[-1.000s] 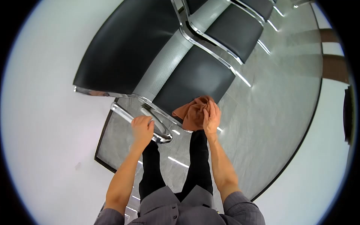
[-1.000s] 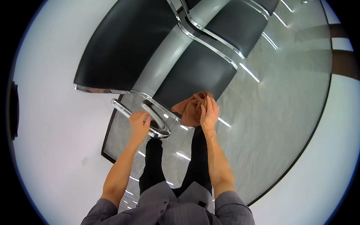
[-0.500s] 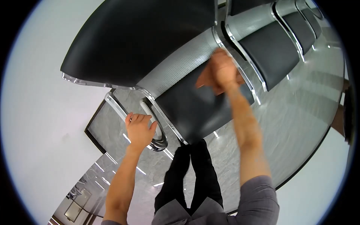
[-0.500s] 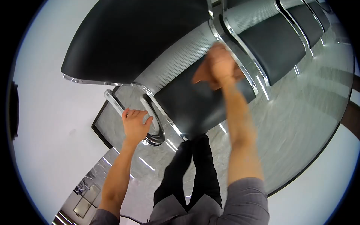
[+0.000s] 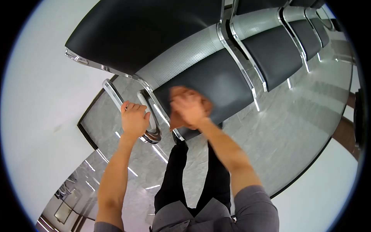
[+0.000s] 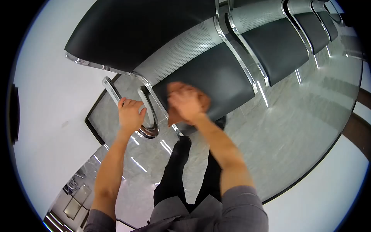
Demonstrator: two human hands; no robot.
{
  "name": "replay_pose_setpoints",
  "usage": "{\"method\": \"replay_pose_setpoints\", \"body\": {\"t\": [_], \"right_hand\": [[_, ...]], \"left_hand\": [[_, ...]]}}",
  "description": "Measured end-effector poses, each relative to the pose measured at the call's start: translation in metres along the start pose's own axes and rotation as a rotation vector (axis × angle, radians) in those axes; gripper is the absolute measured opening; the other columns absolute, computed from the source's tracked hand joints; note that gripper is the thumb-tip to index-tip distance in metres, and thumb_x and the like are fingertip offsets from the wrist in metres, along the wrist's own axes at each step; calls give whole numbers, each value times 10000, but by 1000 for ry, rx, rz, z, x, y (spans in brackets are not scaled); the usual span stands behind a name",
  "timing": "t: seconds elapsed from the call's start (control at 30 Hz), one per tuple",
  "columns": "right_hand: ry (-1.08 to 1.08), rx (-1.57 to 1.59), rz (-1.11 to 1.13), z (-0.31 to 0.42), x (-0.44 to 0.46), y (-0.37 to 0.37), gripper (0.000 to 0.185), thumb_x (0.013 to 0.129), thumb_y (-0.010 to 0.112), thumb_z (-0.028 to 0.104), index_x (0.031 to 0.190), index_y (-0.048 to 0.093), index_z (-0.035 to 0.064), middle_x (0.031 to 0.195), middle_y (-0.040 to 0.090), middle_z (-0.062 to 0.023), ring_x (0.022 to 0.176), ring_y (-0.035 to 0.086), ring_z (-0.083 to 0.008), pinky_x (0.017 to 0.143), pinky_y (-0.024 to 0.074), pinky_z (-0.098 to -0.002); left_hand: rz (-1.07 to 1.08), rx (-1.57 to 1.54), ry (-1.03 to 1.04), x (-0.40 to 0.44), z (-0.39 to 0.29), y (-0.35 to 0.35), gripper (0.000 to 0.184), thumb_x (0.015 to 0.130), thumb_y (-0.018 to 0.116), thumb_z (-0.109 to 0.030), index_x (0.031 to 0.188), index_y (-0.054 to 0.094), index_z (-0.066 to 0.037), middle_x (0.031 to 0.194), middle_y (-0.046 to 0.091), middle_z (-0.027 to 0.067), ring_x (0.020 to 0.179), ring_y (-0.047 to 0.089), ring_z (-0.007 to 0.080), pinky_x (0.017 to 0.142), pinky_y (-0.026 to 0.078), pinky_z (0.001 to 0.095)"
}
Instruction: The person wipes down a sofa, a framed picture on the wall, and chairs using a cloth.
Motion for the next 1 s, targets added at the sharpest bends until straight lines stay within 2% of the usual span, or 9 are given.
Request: {"method": "replay_pose_setpoints", "body": {"t": [0.03,0.17,0.27,0.37,0.4,0.43,0.57,0.87,1.0], "right_hand": [[186,-5,412,-43,-3,-33,374,948,590,237,1317,645,228,1373,608,-33,1282,547,-294,1007,437,-563],[399,-112,-569,-211,-99,-50,206,878,644,215,1079,672,181,1050,625,-59,978,642,-308,783,517,-465],[437,-67,-360,-171,-100,-74,179,890,660,263,1049,678,183,1018,646,-29,981,643,-260,779,524,-434],[331,-61,461,-70,-79,-46,133,903,684,324,989,730,233,1074,693,-33,922,708,-243,606,537,-456],[-80,34,425,-44,-91,-46,178,902,669,300,1056,713,222,1202,661,-15,1043,675,-256,714,535,-474],[-261,168,-34,-26,-115,-8,233,898,651,278,1125,680,237,1264,605,25,1156,600,-273,824,495,-492],[-455,274,-182,-96,-122,-4,252,908,622,261,1159,646,250,1283,550,29,1201,534,-273,874,453,-491],[589,-87,-467,-485,-166,-121,401,881,645,167,1274,706,220,1327,663,-62,1185,593,-363,944,475,-530],[779,-138,-389,-489,-105,-121,228,924,662,308,1121,703,200,1223,674,-72,1173,583,-336,937,469,-525]], "left_hand": [[-23,-12,-11,-3,-1,3,230,821,812,-218,1012,778,-94,962,752,71,1044,666,265,1162,349,493],[-33,-37,-35,-1,-7,-1,239,823,818,-228,1014,778,-90,957,755,74,1035,674,264,1160,357,492],[-31,-4,-35,4,-10,-1,239,836,815,-245,1010,782,-84,965,767,70,1038,681,261,1157,369,494],[59,38,-101,6,-13,-1,239,842,814,-257,1004,785,-84,974,768,75,1051,678,260,1158,367,495],[54,33,-89,8,-15,-2,239,842,814,-257,1004,785,-84,974,768,75,1051,678,260,1158,367,495],[130,111,-104,9,-17,-4,259,843,815,-258,1031,782,-83,1012,767,83,1066,678,270,1147,380,491],[334,195,-238,30,-51,9,349,846,819,-250,1137,755,-69,1163,748,114,1109,672,313,1081,445,480],[211,-279,-253,181,-217,112,871,853,840,-352,1579,448,-73,1656,381,225,1517,378,415,1228,384,466],[259,-373,-341,251,-275,132,1034,838,859,-442,1651,322,-95,1714,233,265,1580,220,471,1227,340,607]]}}
Point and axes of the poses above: each hand's wrist, its own x-axis towards the middle knuckle, its own y-axis out of the palm, z = x × y, the point moved 1 cm from there along x, towards the middle knuckle
